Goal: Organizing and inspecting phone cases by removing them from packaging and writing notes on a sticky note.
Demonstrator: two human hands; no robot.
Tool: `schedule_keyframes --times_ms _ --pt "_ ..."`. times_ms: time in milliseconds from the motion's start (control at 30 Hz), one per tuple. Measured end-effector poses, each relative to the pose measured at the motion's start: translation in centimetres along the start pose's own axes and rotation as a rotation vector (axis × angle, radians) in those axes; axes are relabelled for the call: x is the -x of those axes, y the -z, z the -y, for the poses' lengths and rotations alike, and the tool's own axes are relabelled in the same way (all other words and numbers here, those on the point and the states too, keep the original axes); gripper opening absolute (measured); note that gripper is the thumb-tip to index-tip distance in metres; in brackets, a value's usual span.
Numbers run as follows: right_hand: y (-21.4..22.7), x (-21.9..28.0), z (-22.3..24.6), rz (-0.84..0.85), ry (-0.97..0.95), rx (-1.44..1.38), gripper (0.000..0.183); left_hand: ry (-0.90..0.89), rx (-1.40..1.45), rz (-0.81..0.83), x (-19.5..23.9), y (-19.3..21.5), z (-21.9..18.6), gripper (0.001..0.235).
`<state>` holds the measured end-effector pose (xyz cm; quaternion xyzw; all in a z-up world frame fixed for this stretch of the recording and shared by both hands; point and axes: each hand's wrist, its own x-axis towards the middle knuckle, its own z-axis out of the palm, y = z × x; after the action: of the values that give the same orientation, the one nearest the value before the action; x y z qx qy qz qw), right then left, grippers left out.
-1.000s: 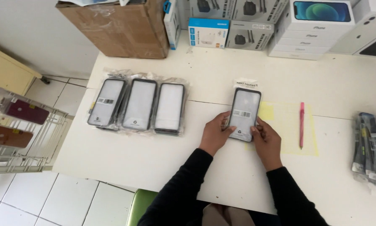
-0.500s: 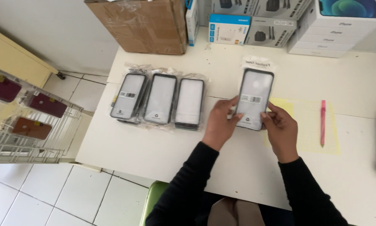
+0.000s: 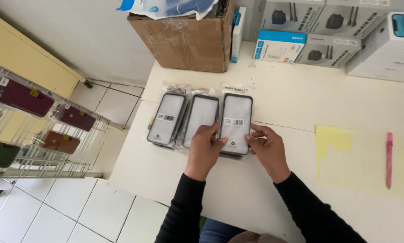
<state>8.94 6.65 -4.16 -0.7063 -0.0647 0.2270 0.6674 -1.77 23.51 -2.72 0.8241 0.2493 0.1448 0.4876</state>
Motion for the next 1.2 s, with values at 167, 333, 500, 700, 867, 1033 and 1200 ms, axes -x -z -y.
schedule_keyframes --times_ms 167,333,500,700,867,1033,1200 --pt "-1.1 -0.3 -0.1 -0.014 -0.054 0.08 0.041 0.016 -0.051 0.046 -0.1 1.8 -2.2 0.059" --pt "-1.5 -0.1 0.5 -0.012 -0.083 0.092 0.044 -0.002 -0.201 0.091 -0.3 1.5 -1.3 0.05" --pt "-2.0 0.2 0.7 -0.003 -0.135 0.153 0.05 -0.104 -0.443 0.011 0.3 0.1 -0.3 0.046" --pt "-2.0 -1.0 -2.1 0.042 -0.266 -0.002 0.08 -0.21 -0.676 -0.111 0.8 -1.8 0.0 0.042" --pt "-3.0 -0.1 -2.5 0.046 -0.096 0.094 0.067 -0.273 -0.743 -0.121 1.3 -0.7 -1.2 0.038" --pt "-5.0 0.9 -0.4 0.06 -0.201 -0.158 0.069 -0.236 -0.757 -0.041 1.5 -0.7 0.1 0.056" --pt "-5.5 0.9 -0.3 0.098 -0.201 -0.131 0.069 -0.243 -0.751 -0.086 1.3 -0.5 0.8 0.053"
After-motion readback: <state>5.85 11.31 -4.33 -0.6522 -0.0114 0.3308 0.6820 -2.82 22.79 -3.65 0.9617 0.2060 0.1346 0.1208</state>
